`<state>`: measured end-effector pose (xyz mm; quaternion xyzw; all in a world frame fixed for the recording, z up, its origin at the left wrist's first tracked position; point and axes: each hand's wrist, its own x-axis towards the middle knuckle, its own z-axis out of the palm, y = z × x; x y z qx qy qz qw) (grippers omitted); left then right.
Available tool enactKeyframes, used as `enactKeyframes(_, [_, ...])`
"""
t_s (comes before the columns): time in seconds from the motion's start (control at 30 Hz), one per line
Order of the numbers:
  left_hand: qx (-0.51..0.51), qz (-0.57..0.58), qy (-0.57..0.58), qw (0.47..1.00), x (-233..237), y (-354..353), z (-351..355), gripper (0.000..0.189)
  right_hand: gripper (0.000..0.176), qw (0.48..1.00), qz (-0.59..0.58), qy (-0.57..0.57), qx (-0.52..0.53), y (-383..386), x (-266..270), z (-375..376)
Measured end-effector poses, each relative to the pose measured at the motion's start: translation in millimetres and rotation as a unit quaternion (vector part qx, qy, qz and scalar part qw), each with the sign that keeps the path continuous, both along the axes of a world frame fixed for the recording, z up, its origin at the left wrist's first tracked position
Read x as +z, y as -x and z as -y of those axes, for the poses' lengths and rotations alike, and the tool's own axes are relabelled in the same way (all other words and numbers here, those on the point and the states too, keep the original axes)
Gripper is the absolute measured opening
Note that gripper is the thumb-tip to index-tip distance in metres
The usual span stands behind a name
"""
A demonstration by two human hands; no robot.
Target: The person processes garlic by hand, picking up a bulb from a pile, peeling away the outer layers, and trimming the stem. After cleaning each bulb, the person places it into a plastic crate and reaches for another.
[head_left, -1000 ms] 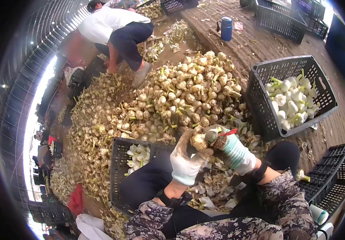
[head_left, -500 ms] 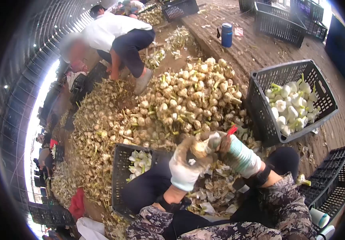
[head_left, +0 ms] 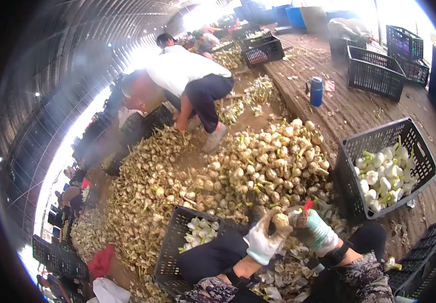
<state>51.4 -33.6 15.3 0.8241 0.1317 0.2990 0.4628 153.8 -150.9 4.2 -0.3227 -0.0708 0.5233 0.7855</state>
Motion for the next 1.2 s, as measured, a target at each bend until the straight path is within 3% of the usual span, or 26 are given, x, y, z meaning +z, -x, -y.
enactKeyframes(0.03, [-0.005,0.02,0.104,0.994,-4,-2,3,0.056,0.026,1.0,-0.008,0.012,-0.001,2,-2,-2])
enactKeyframes(0.1, [-0.002,-0.008,0.172,0.985,7,2,6,0.041,0.017,0.999,0.039,-0.022,-0.021,1,-6,-8])
enactKeyframes(0.17, [-0.042,-0.018,0.243,0.969,-13,5,-5,0.03,0.017,0.998,0.03,-0.046,-0.007,0,-2,-10])
enactKeyframes(0.2, [-0.038,-0.008,0.198,0.979,-22,6,-6,0.03,0.018,0.992,0.124,0.018,-0.035,1,-2,-15])
enactKeyframes(0.23, [-0.012,-0.058,0.323,0.944,-11,3,-3,0.038,0.019,0.971,0.217,0.082,-0.058,3,-3,-19])
enactKeyframes(0.3, [-0.004,-0.05,0.417,0.908,-16,4,-7,0.039,0.013,0.924,0.347,0.133,-0.091,4,-4,-23])
enactKeyframes(0.33, [0.005,-0.005,0.381,0.925,-26,-2,-7,0.052,0.014,0.926,0.344,0.118,-0.096,4,-6,-21])
enactKeyframes(0.37, [0.005,-0.008,0.383,0.924,-26,-1,-7,0.052,0.015,0.928,0.343,0.102,-0.101,4,-6,-19])
enactKeyframes(0.4, [0.012,-0.034,0.455,0.89,-18,0,-6,0.054,0.015,0.929,0.342,0.103,-0.101,-1,-11,-16])
enactKeyframes(0.47, [0.017,-0.066,0.551,0.832,-7,-1,-4,0.057,0.025,0.986,0.154,0.051,0.035,-14,-23,-6])
enactKeyframes(0.57, [-0.031,-0.016,0.522,0.852,-12,2,-9,0.043,0.023,0.965,0.244,0.089,0.028,-6,1,-7])
enactKeyframes(0.6, [-0.024,-0.051,0.43,0.901,-18,0,-14,0.036,0.022,0.995,0.095,0.027,0.013,-5,-10,-10])
enactKeyframes(0.63, [-0.025,-0.054,0.43,0.901,-22,2,-12,0.036,0.022,0.995,0.093,0.028,0.011,-4,-15,-7])
enactKeyframes(0.7, [0.006,-0.094,0.087,0.992,-14,1,-3,0.034,0.022,0.918,0.344,0.178,-0.079,-4,-13,-6])
enactKeyframes(0.73, [0.022,-0.128,-0.034,0.991,3,1,2,0.038,0.024,0.824,0.524,0.091,-0.196,-4,-12,-10])
enactKeyframes(0.77, [0.02,-0.037,0.0,0.999,-10,1,-3,0.044,0.024,0.824,0.523,0.093,-0.196,-6,-10,-7])
enactKeyframes(0.83, [-0.017,-0.061,0.281,0.958,-6,5,-7,0.054,0.016,0.802,0.57,0.11,-0.141,-8,0,2])
enactKeyframes(0.87, [-0.064,-0.037,0.424,0.903,0,5,-9,0.057,0.009,0.963,0.236,0.123,-0.034,-8,4,7])
enactKeyframes(0.9, [-0.109,-0.012,0.556,0.824,6,5,-11,0.06,0.012,0.974,0.216,0.064,-0.025,-16,6,11])
enactKeyframes(0.93, [-0.193,0.036,0.596,0.779,-3,6,-17,0.06,0.014,0.969,0.242,0.048,-0.016,-18,4,16])
enactKeyframes(0.97, [-0.194,0.036,0.596,0.778,-2,4,-16,0.06,0.017,0.963,0.268,0.031,-0.006,-18,1,18])
enactKeyframes(1.07, [-0.093,-0.007,0.477,0.874,-11,-1,-11,0.055,0.015,0.967,0.22,0.117,-0.06,-14,-18,8])
enactKeyframes(1.1, [-0.115,-0.07,0.41,0.902,-4,-1,-8,0.057,0.015,0.967,0.22,0.116,-0.06,-12,-13,6])
enactKeyframes(1.17, [-0.127,-0.034,0.347,0.929,-15,1,-6,0.058,0.013,0.956,0.236,0.105,-0.137,-9,0,6])
enactKeyframes(1.2, [-0.125,-0.036,0.348,0.928,-13,3,-5,0.058,0.017,0.973,0.191,0.067,-0.114,-21,-1,9])
